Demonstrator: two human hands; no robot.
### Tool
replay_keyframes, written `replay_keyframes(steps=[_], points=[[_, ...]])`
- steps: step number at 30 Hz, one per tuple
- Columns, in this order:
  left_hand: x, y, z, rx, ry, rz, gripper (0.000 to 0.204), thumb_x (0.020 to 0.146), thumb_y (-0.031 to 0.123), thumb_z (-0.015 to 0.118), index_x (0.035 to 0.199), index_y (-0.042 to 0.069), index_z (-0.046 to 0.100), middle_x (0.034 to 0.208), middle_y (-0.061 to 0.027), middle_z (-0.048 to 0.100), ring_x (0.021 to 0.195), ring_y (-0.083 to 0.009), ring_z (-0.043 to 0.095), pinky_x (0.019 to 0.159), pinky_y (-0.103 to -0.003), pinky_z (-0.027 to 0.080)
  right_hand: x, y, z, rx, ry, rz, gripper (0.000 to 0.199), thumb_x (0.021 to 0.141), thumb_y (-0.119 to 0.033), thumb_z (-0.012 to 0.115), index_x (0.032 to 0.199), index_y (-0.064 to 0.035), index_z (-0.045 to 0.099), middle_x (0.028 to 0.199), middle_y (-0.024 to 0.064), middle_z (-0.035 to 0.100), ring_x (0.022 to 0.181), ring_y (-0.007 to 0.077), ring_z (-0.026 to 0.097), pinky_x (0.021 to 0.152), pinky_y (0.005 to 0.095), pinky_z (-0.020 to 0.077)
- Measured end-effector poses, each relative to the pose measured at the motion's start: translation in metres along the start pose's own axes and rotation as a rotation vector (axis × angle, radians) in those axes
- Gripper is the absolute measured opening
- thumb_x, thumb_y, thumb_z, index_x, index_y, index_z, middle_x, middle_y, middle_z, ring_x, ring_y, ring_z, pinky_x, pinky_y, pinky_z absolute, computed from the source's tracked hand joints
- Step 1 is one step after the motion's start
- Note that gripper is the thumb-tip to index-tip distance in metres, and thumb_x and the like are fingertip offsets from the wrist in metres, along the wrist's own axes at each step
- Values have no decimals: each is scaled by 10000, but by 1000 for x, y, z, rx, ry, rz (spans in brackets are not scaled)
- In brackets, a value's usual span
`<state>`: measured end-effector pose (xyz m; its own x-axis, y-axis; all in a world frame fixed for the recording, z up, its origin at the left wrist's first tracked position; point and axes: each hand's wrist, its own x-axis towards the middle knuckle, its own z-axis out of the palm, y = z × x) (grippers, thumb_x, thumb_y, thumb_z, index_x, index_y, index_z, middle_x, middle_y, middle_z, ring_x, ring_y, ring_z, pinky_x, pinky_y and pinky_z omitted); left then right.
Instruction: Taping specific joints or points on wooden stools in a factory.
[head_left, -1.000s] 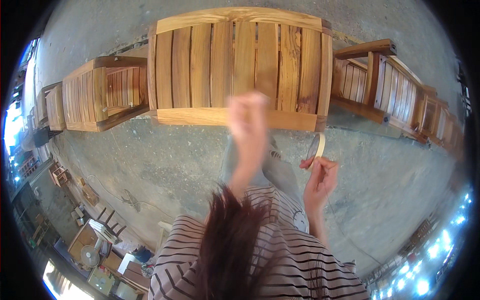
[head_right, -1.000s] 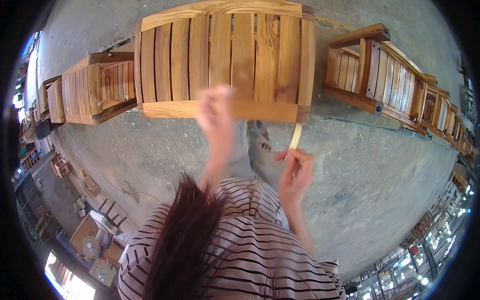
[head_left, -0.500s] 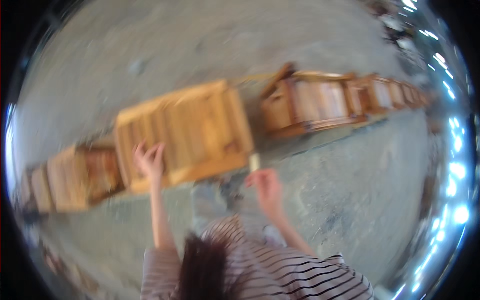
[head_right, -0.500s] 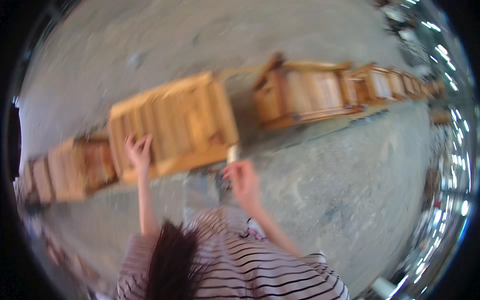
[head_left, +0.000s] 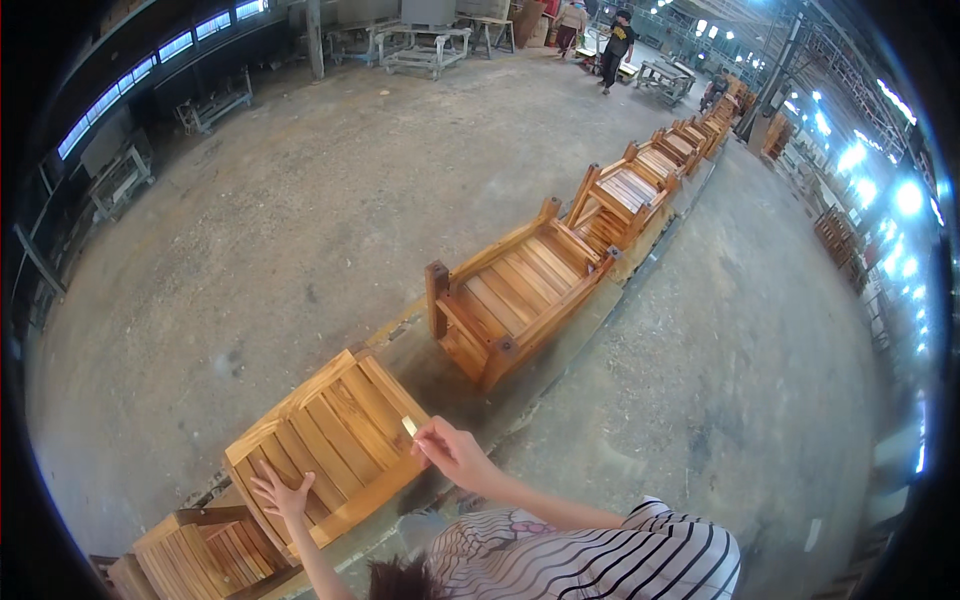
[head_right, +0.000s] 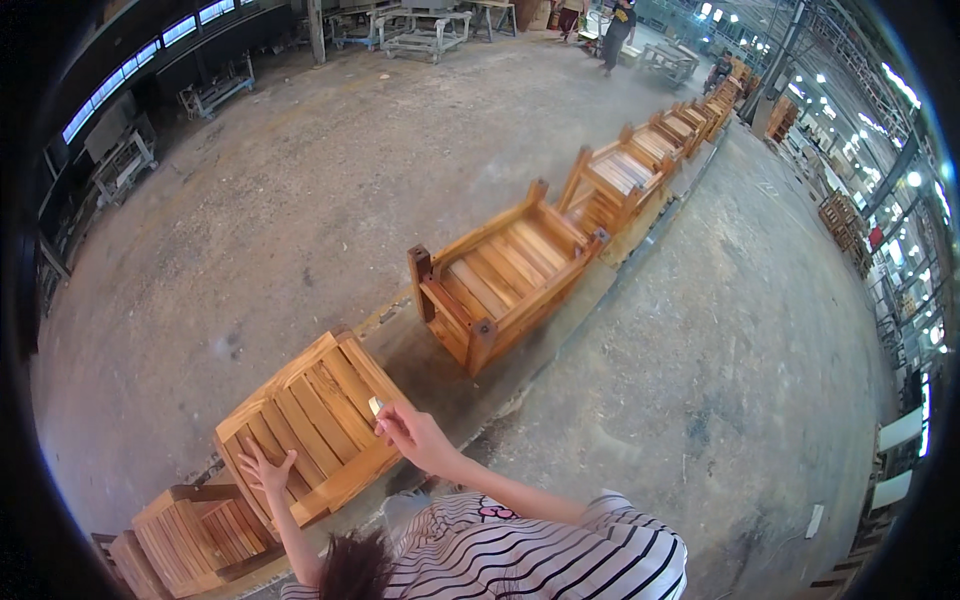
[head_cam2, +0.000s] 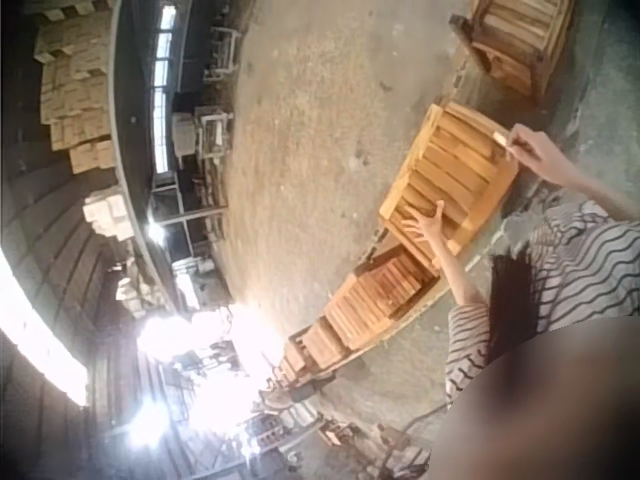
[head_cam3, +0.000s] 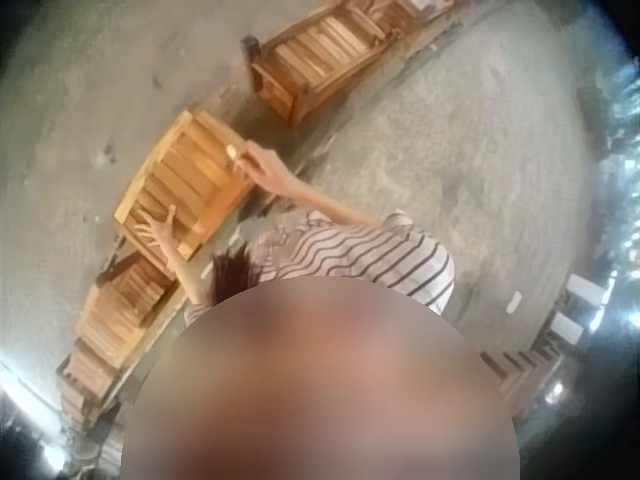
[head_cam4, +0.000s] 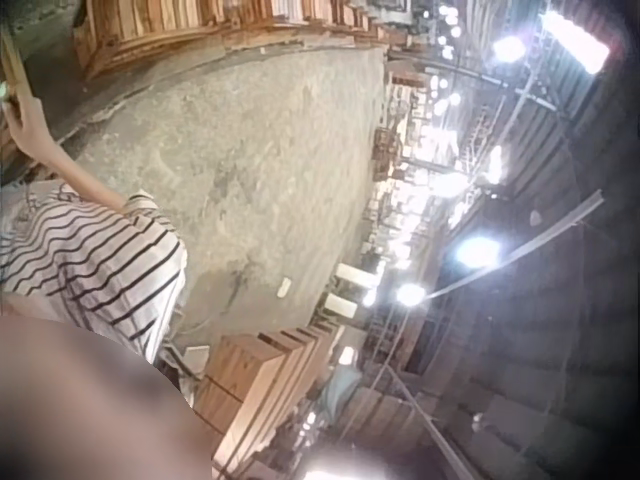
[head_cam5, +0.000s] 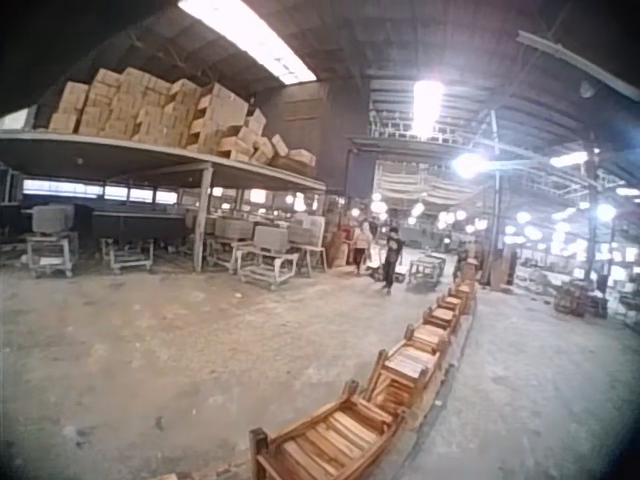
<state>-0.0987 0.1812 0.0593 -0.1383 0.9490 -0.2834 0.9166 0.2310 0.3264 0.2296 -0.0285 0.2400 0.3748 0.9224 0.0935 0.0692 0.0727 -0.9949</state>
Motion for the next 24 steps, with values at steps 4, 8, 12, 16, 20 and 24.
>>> replay_keyframes(steps=[4,8,12,16,20,24], points=[[-2,6,-33,124,-139,-72,1399,480,616,863,1540,325,-3,1585,-198,-132,1460,-372,-148,1098,-687,12,3,5,16,89,-58,74,130,975,-50,490,1094,-3,515,840,70,641,693,111,619,634,247,494],[0,13,-38,140,-58,134,1365,518,655,822,1547,167,69,1578,-258,-36,1452,-434,-84,1156,-558,23,7,13,18,167,-172,56,218,962,-61,518,1176,-16,512,887,64,649,735,106,622,672,266,521],[13,-1,-22,-87,154,259,908,714,530,770,1423,84,418,1485,-206,371,1379,-347,347,1089,-476,329,1,28,23,229,-339,181,251,975,-57,521,1217,-21,465,926,108,653,757,168,646,689,282,525],[-97,65,0,-1055,-116,405,600,864,315,716,1336,12,501,1140,-163,651,1084,-197,607,894,-327,500,-14,62,21,151,-475,321,245,975,-44,503,1214,-27,448,919,113,648,768,164,640,723,272,508],[-199,78,-21,-1012,-387,475,398,825,233,755,1135,-1,670,1134,-141,684,1070,-197,633,935,-318,481,-34,73,40,109,-588,418,222,968,-50,507,1185,-56,461,924,106,650,772,161,642,713,271,504],[-229,74,-7,-993,-247,411,312,797,160,758,1070,18,703,1077,-126,701,986,-187,664,844,-311,511,-37,67,48,93,-607,424,228,959,-21,509,1180,-49,461,930,101,648,769,153,640,699,257,505]])
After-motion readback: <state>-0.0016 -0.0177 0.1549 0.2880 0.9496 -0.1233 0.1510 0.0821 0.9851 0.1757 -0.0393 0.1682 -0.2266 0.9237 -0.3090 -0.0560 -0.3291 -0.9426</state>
